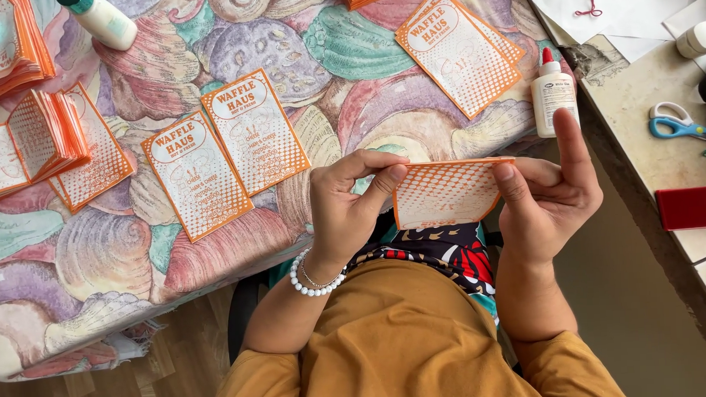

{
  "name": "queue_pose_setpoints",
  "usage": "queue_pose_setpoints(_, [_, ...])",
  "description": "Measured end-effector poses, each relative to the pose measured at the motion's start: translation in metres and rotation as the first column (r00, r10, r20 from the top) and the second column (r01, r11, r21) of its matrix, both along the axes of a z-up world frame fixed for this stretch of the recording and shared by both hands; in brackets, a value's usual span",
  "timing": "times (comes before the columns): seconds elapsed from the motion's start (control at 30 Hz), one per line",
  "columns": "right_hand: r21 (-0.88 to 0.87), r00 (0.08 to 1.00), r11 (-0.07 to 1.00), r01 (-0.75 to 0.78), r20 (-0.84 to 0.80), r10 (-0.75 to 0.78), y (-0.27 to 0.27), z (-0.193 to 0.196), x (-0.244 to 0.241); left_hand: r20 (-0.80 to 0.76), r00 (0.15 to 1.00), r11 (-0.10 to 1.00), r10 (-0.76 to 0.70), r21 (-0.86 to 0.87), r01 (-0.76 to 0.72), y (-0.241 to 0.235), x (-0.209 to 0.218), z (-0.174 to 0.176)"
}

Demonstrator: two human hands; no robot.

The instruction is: Applying glue to paper templates and folding them to assemble waffle bags.

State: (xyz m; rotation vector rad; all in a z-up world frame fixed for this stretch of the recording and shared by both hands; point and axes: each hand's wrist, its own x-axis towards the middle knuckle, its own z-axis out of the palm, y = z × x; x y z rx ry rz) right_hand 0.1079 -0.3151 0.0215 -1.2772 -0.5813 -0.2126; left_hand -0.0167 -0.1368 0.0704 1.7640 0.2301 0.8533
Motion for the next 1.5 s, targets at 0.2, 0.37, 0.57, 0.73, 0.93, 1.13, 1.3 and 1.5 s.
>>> queue_pose_setpoints(0.2, [-0.056,0.964,0.962,-0.267,-0.033,0.265,0.002,0.018,0.004,0.022,1.000,0.998,0.006,-0.060,-0.005,-0.001,-0.001,0.001])
queue_pose_setpoints(0.37, [-0.103,0.989,0.985,-0.139,-0.065,0.133,0.011,0.021,-0.005,-0.022,0.998,0.996,-0.052,-0.068,0.050,0.000,-0.006,0.002])
queue_pose_setpoints(0.57, [-0.071,0.989,0.992,-0.103,-0.116,0.095,0.015,0.022,-0.007,-0.052,0.996,0.998,-0.066,-0.026,0.065,0.003,-0.010,0.000])
queue_pose_setpoints(0.73, [-0.076,0.992,0.991,-0.111,-0.072,0.105,0.010,0.019,-0.001,-0.040,0.998,0.999,-0.050,0.002,0.051,0.003,-0.012,0.000])
queue_pose_setpoints(0.93, [-0.109,0.990,0.986,-0.129,-0.078,0.121,0.013,0.023,-0.008,-0.005,0.991,0.984,-0.137,0.115,0.136,0.002,-0.007,0.009])
queue_pose_setpoints(1.13, [-0.090,0.988,0.984,-0.156,-0.033,0.154,0.011,0.023,-0.006,0.012,0.994,0.971,-0.110,0.213,0.105,-0.003,0.004,0.000])
queue_pose_setpoints(1.3, [-0.088,0.993,0.989,-0.119,-0.006,0.119,0.008,0.023,-0.008,0.014,0.992,0.980,-0.125,0.156,0.121,-0.002,-0.002,0.004])
queue_pose_setpoints(1.5, [-0.067,0.995,0.993,-0.099,0.010,0.100,0.010,0.024,-0.007,0.030,0.996,0.979,-0.088,0.186,0.081,0.010,-0.013,-0.003])
